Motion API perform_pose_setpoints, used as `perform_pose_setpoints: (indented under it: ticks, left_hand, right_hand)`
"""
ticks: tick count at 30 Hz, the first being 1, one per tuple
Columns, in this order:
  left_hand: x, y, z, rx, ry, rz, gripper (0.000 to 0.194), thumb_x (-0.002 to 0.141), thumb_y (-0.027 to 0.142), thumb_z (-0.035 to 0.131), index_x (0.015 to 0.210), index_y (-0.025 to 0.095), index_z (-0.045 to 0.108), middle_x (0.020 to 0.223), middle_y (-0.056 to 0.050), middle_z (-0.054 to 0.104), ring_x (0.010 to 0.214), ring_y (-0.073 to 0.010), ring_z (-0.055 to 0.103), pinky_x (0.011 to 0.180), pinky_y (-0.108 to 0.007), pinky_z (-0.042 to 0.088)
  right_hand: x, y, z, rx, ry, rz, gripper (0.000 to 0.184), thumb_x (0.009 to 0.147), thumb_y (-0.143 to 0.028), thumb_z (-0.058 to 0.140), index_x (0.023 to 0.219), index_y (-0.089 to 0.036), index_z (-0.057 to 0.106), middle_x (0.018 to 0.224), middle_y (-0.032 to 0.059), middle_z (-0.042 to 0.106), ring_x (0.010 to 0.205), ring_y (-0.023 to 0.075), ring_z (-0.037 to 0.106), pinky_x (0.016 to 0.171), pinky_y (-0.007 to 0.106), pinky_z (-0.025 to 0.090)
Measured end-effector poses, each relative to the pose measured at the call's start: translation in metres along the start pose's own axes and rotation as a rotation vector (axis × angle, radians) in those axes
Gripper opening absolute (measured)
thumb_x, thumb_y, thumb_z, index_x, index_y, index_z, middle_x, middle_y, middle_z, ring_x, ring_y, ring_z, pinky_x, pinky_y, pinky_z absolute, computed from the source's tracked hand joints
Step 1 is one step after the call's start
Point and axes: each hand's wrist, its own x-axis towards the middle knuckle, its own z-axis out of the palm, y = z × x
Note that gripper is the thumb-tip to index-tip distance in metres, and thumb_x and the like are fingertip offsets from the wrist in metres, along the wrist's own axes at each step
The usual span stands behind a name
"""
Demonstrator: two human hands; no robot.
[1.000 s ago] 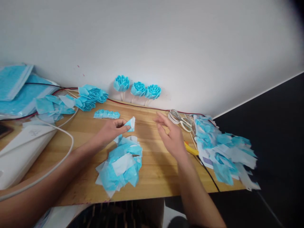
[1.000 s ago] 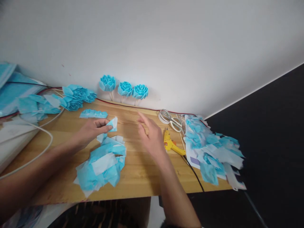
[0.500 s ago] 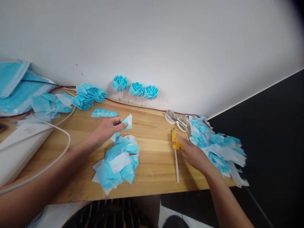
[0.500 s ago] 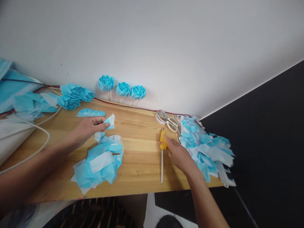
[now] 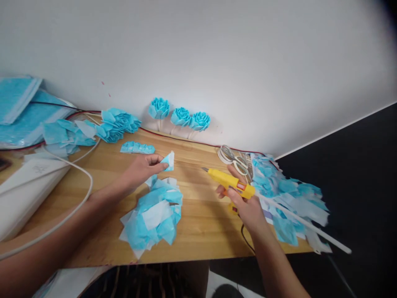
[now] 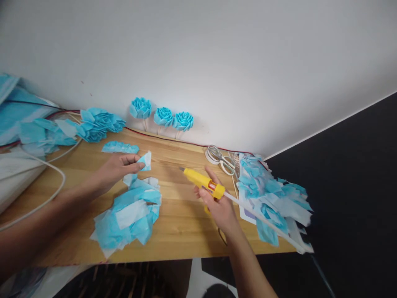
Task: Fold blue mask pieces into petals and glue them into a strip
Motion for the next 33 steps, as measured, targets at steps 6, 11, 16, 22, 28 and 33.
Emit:
perform_pose_setpoints:
  ticks: [6,11,16,22,28,33]
  left_hand:
    - [0.001,-0.002,0.000,-0.006,-0.005,0.010,0.028,0.067,0.044,0.067,0.063,0.018,0.058,0.058,0.004,0.048,0.054,-0.0113,0.041,0.051,-0.024,0.030]
    - [0.001,-0.003,0.002,-0.028,-0.006,-0.012,0.028,0.066,0.044,0.068,0.063,0.018,0.058,0.058,0.004,0.048,0.054,-0.0111,0.040,0.050,-0.024,0.029]
    - [0.003,-0.003,0.001,-0.014,-0.021,0.009,0.026,0.068,0.043,0.067,0.065,0.018,0.062,0.059,0.003,0.049,0.054,-0.0112,0.041,0.052,-0.024,0.029]
    - [0.003,-0.003,0.002,0.000,-0.012,0.013,0.024,0.069,0.041,0.068,0.065,0.018,0.064,0.058,0.003,0.049,0.053,-0.0117,0.042,0.051,-0.024,0.029]
    - [0.003,-0.006,0.002,0.011,-0.037,0.028,0.025,0.072,0.042,0.067,0.068,0.017,0.064,0.061,0.002,0.050,0.057,-0.0117,0.041,0.052,-0.024,0.030]
    - [0.003,-0.007,0.001,0.035,-0.063,0.022,0.026,0.073,0.043,0.065,0.070,0.017,0.065,0.063,0.002,0.051,0.060,-0.0124,0.042,0.054,-0.024,0.030]
  right_hand:
    - [0.005,-0.018,0.044,0.366,-0.205,-0.002,0.073,0.082,-0.039,0.061,0.149,-0.023,0.038,0.075,0.0006,0.067,0.061,0.0146,0.058,0.057,0.029,0.048]
    - [0.013,-0.020,0.056,0.403,-0.257,0.048,0.075,0.081,-0.037,0.065,0.149,-0.025,0.038,0.072,-0.0020,0.063,0.060,0.0133,0.055,0.055,0.027,0.044]
    - [0.016,-0.020,0.056,0.371,-0.256,0.071,0.076,0.080,-0.039,0.067,0.149,-0.023,0.039,0.072,-0.0025,0.062,0.060,0.0127,0.053,0.057,0.027,0.045]
    - [0.017,-0.019,0.058,0.361,-0.248,0.056,0.073,0.079,-0.038,0.067,0.146,-0.025,0.043,0.073,-0.0022,0.061,0.062,0.0126,0.053,0.057,0.026,0.045]
    - [0.018,-0.022,0.057,0.340,-0.232,0.053,0.071,0.078,-0.036,0.067,0.145,-0.023,0.045,0.072,-0.0025,0.059,0.059,0.0111,0.049,0.054,0.024,0.042]
    - [0.018,-0.021,0.056,0.309,-0.235,0.041,0.070,0.080,-0.037,0.067,0.145,-0.023,0.045,0.075,-0.0020,0.059,0.063,0.0115,0.050,0.056,0.024,0.042]
